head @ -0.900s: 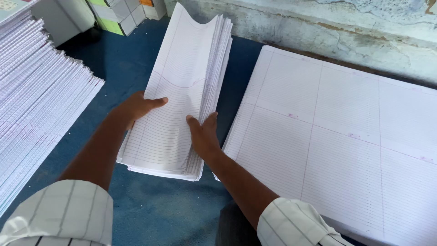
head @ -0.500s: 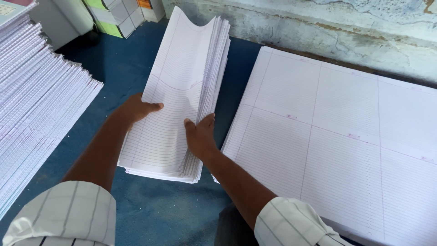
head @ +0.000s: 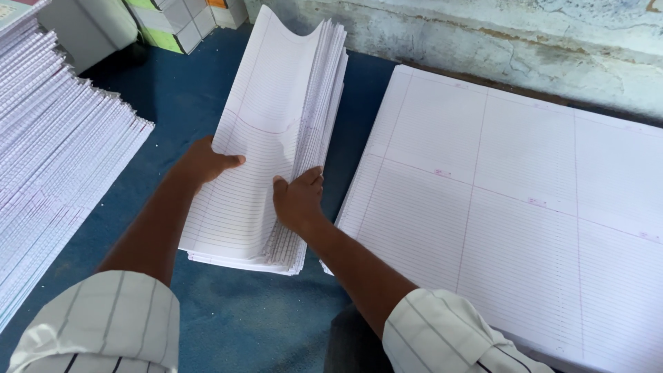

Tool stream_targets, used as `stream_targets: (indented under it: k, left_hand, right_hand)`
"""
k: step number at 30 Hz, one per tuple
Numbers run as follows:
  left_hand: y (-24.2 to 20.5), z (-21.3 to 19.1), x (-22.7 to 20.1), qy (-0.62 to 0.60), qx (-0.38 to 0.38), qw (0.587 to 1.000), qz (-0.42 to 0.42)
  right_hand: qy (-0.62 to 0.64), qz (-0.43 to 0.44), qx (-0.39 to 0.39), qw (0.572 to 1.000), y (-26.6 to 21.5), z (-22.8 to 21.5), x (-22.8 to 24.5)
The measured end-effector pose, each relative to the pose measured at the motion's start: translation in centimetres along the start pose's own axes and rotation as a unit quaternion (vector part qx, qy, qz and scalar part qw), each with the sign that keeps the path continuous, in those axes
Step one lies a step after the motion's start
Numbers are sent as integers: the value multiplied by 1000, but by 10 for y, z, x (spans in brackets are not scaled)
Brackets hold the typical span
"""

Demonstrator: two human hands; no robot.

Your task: The person folds large lined paper sheets in half and presses the crease with a small wooden block. They repeat this process for multiple sheets, stacking the finished folded sheets to the left.

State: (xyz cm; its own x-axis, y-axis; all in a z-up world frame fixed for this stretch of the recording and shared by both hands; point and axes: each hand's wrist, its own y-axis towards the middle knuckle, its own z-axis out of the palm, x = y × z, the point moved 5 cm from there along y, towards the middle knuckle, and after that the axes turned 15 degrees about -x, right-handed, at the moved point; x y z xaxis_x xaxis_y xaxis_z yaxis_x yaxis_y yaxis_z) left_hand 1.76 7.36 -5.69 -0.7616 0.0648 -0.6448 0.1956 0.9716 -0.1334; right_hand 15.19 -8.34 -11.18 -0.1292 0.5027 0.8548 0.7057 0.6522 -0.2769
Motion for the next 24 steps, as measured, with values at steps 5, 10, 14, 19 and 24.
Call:
stream_targets:
  k: [5, 10, 14, 19, 24]
  left_hand:
    - [1, -1, -2, 63, -27, 997, 18]
    - [-8, -12, -24, 225, -92, 970, 32]
    - [-25, -9, -62, 286, -167, 935, 128]
    - [-54, 13, -121, 280, -185, 908, 250]
    - [-100, 58, -180, 266, -182, 882, 343]
  right_hand:
    - [28, 29, 56, 998, -5, -16, 8]
    - [53, 44, 161, 985, -10, -45, 18]
    - [52, 11, 184, 981, 3, -92, 8]
    - [28, 5, 112, 993, 18, -155, -21]
    - [-40, -36, 60, 997, 19, -214, -47]
